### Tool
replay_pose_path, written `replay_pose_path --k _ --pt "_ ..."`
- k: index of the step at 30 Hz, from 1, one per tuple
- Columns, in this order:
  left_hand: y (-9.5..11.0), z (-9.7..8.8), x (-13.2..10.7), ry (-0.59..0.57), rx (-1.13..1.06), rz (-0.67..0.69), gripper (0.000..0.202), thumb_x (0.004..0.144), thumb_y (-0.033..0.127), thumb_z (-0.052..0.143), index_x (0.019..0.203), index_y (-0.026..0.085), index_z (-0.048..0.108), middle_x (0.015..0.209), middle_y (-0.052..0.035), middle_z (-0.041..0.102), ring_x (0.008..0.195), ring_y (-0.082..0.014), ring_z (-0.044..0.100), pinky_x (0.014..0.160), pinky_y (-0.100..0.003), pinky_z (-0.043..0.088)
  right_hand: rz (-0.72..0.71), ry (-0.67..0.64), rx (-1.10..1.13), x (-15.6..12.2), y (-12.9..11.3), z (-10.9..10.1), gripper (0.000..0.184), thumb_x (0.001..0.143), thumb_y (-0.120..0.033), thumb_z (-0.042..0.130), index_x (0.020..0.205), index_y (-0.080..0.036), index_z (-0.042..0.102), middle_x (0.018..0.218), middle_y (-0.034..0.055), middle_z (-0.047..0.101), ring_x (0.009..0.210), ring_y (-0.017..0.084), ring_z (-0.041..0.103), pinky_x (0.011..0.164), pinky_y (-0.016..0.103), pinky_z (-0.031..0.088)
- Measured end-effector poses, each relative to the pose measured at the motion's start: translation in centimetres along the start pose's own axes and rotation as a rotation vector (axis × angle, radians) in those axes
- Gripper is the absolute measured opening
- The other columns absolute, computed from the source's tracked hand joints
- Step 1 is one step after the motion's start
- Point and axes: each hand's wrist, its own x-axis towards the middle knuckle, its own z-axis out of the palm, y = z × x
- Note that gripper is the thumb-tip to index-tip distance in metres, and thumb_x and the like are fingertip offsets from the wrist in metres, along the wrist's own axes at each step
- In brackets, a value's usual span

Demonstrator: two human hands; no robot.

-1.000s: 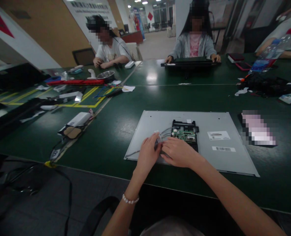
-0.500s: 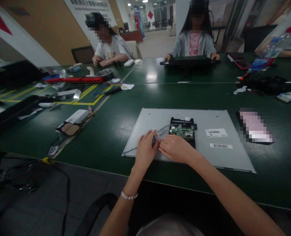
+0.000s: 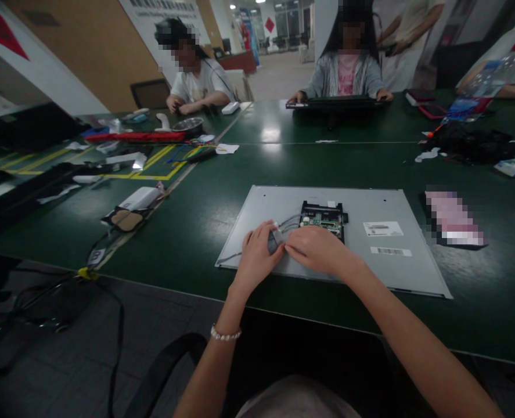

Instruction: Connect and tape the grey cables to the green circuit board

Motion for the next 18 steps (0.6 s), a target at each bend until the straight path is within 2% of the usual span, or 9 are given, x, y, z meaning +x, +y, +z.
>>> replay_pose_path --k 2,6,9,11,14,18 --pt "-0.1 -0.1 -0.1 0.001 -0.007 0.009 0.037 0.086 0.026 0.061 0.121 0.019 0.052 0.142 -0.0132 0.052 0.136 -0.0265 0.044 0.115 -0.051 0.027 0.086 0.061 -0.005 -0.5 1.1 -0.7 0.029 0.097 -0.025 0.044 0.1 -0.016 0.072 0.106 0.0109 0.073 0.102 0.024 0.066 0.091 0.04 0.051" --pt "-0.2 0.0 -0.3 0.025 0.014 0.035 0.04 0.086 0.027 0.063 0.123 0.019 0.051 0.142 -0.014 0.051 0.138 -0.0288 0.04 0.114 -0.053 0.026 0.421 0.202 -0.072 -2.2 4.6 -2.6 0.032 0.096 -0.03 0.044 0.109 -0.017 0.07 0.114 0.0117 0.072 0.107 0.027 0.065 0.094 0.044 0.05" --pt "-0.3 0.2 -0.5 0.047 0.034 0.036 0.045 0.086 0.029 0.063 0.128 0.02 0.048 0.145 -0.0145 0.047 0.142 -0.0322 0.033 0.113 -0.058 0.026 0.635 0.315 -0.127 -4.2 7.3 -4.0 0.037 0.094 -0.029 0.042 0.115 -0.013 0.069 0.124 0.0149 0.067 0.118 0.029 0.06 0.103 0.045 0.044" --pt "-0.4 0.3 -0.5 0.06 0.03 0.035 0.048 0.086 0.028 0.062 0.131 0.021 0.046 0.147 -0.0147 0.045 0.143 -0.0333 0.031 0.111 -0.061 0.027 0.785 0.353 -0.107 -5.9 8.8 -4.7 0.041 0.093 -0.029 0.041 0.122 -0.013 0.065 0.126 0.015 0.066 0.118 0.03 0.06 0.104 0.045 0.044" --pt "-0.6 0.4 -0.6 0.086 0.005 0.055 0.047 0.088 0.027 0.06 0.132 0.022 0.045 0.148 -0.0145 0.043 0.144 -0.0336 0.028 0.111 -0.062 0.027 0.977 0.264 -0.076 -8.3 10.4 -4.9 0.05 0.093 -0.031 0.04 0.136 -0.011 0.055 0.131 0.0191 0.062 0.121 0.033 0.058 0.102 0.048 0.044" --pt "-0.9 0.5 -0.5 0.162 -0.048 0.109 0.044 0.088 0.024 0.058 0.131 0.021 0.046 0.148 -0.0156 0.041 0.145 -0.0334 0.026 0.113 -0.059 0.028 1.018 0.15 -0.061 -10.5 12.0 -4.0 0.056 0.091 -0.033 0.042 0.141 -0.008 0.048 0.137 0.0212 0.056 0.128 0.035 0.051 0.106 0.047 0.04"
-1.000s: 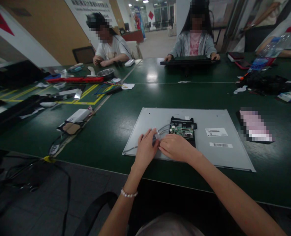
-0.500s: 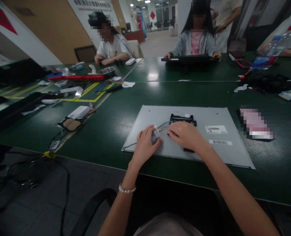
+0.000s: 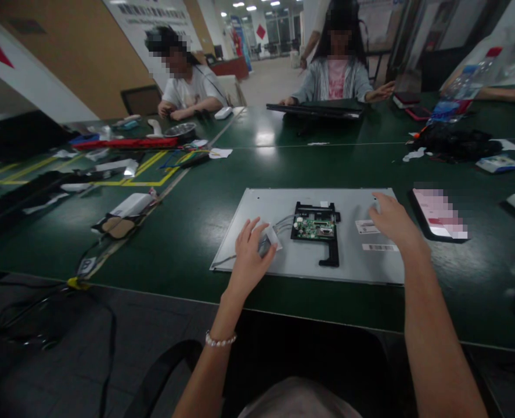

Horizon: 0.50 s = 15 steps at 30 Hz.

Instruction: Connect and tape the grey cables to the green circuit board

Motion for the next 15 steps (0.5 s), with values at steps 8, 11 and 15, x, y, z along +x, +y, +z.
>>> replay_pose_path --k 8,11,15 --pt "0.0 -0.6 0.1 0.187 -0.07 -0.035 0.038 0.092 0.023 0.053 0.129 0.02 0.047 0.147 -0.0161 0.04 0.145 -0.0304 0.028 0.116 -0.053 0.029 0.158 -0.007 -0.054 0.9 3.3 1.2 0.063 0.088 -0.041 0.047 0.141 -0.008 0.049 0.131 0.0241 0.058 0.121 0.039 0.056 0.098 0.053 0.045" --pt "-0.1 -0.7 0.2 0.231 -0.062 -0.054 0.036 0.092 0.023 0.053 0.127 0.02 0.048 0.145 -0.0154 0.042 0.143 -0.03 0.03 0.116 -0.053 0.03 0.098 0.023 -0.046 0.8 3.5 1.3 0.061 0.089 -0.044 0.044 0.139 -0.01 0.051 0.13 0.0236 0.059 0.12 0.038 0.056 0.097 0.053 0.046" --pt "-0.3 -0.7 0.3 0.246 -0.055 -0.065 0.034 0.091 0.021 0.052 0.125 0.02 0.05 0.144 -0.0156 0.043 0.143 -0.0295 0.031 0.115 -0.053 0.031 0.075 0.017 -0.023 0.6 2.6 1.2 0.056 0.09 -0.045 0.043 0.134 -0.012 0.058 0.132 0.0199 0.059 0.119 0.036 0.058 0.099 0.05 0.045"
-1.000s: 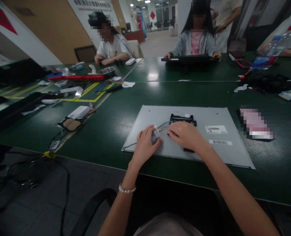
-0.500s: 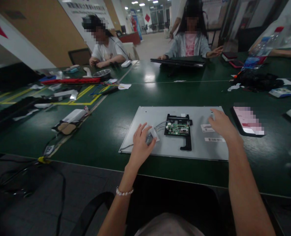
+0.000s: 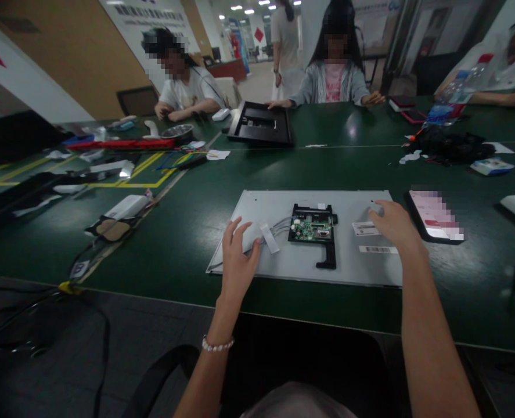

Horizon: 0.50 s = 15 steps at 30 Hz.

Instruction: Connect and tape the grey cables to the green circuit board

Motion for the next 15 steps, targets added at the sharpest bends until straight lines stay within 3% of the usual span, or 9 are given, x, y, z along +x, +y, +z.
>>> replay_pose_path --k 4,10,15 --pt "-0.1 0.0 0.1 0.036 0.018 -0.01 0.036 0.091 0.02 0.051 0.127 0.019 0.049 0.143 -0.0162 0.044 0.143 -0.0287 0.031 0.116 -0.052 0.03 0.013 -0.014 0.041 -0.5 -1.3 -0.3 0.056 0.09 -0.044 0.042 0.132 -0.011 0.06 0.135 0.0191 0.058 0.125 0.035 0.054 0.104 0.048 0.042" --pt "0.0 -0.1 0.2 0.105 0.021 -0.02 0.045 0.092 0.022 0.05 0.135 0.017 0.041 0.143 -0.0187 0.043 0.142 -0.0282 0.032 0.116 -0.051 0.029 -0.09 -0.033 0.098 -1.3 -3.3 -0.3 0.055 0.091 -0.045 0.041 0.133 -0.013 0.058 0.137 0.019 0.056 0.129 0.035 0.05 0.106 0.051 0.04" --pt "0.5 -0.5 0.2 0.165 0.079 -0.077 0.044 0.091 0.024 0.05 0.134 0.018 0.044 0.143 -0.0187 0.045 0.143 -0.0306 0.031 0.115 -0.056 0.027 -0.133 -0.046 0.142 -2.4 -4.1 0.6 0.058 0.092 -0.049 0.04 0.14 -0.018 0.051 0.148 0.0159 0.044 0.137 0.035 0.041 0.108 0.05 0.039"
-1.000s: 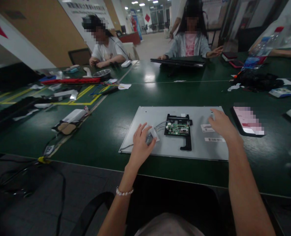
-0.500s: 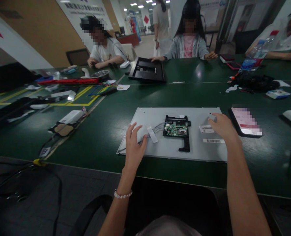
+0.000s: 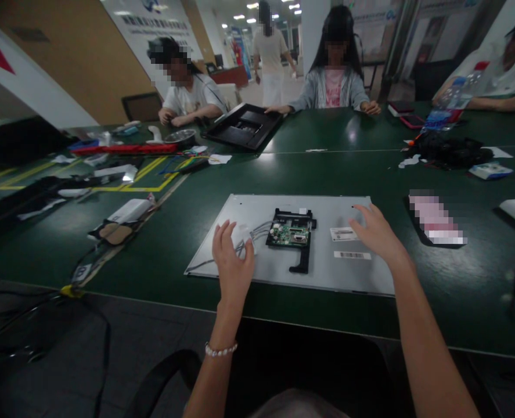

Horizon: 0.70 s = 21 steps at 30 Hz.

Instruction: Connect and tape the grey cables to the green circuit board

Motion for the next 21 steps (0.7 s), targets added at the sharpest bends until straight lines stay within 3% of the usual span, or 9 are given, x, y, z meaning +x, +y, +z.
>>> replay_pose_path --k 4,6,10,15,21 --pt "0.1 -0.3 -0.2 0.036 0.093 -0.084 0.043 0.09 0.024 0.051 0.133 0.021 0.045 0.143 -0.0161 0.049 0.144 -0.0338 0.029 0.113 -0.066 0.019 -0.09 -0.067 -0.111 -2.4 0.6 0.9 0.063 0.093 -0.051 0.04 0.148 -0.02 0.04 0.157 0.0149 0.033 0.145 0.037 0.025 0.112 0.054 0.033" --pt "0.2 -0.3 -0.3 0.032 0.103 -0.097 0.044 0.09 0.023 0.051 0.134 0.021 0.045 0.142 -0.0152 0.051 0.143 -0.0338 0.03 0.113 -0.067 0.017 -0.182 -0.123 -0.217 -3.9 0.8 1.3 0.063 0.093 -0.054 0.04 0.149 -0.026 0.038 0.16 0.0111 0.028 0.147 0.039 0.018 0.113 0.061 0.028" --pt "0.3 -0.1 -0.3 0.021 0.081 -0.083 0.042 0.091 0.022 0.049 0.133 0.021 0.046 0.137 -0.0144 0.056 0.14 -0.031 0.037 0.114 -0.065 0.017 -0.253 -0.156 -0.36 -5.7 0.5 2.1 0.06 0.096 -0.056 0.032 0.151 -0.034 0.033 0.163 0.0073 0.022 0.146 0.041 0.02 0.11 0.07 0.021" --pt "0.4 -0.1 -0.2 0.005 0.036 -0.041 0.035 0.091 0.02 0.048 0.126 0.021 0.05 0.124 -0.0114 0.066 0.131 -0.027 0.05 0.115 -0.059 0.018 -0.291 -0.137 -0.378 -5.2 -0.7 2.9 0.061 0.097 -0.055 0.032 0.153 -0.029 0.031 0.162 0.0108 0.022 0.146 0.04 0.021 0.112 0.063 0.023" --pt "0.3 -0.2 -0.2 0.003 0.017 -0.032 0.029 0.091 0.018 0.048 0.119 0.021 0.055 0.116 -0.0097 0.069 0.124 -0.0263 0.055 0.115 -0.055 0.021 -0.316 -0.107 -0.343 -4.3 -3.4 4.0 0.06 0.098 -0.052 0.034 0.152 -0.026 0.035 0.161 0.0128 0.026 0.145 0.041 0.022 0.112 0.061 0.025"
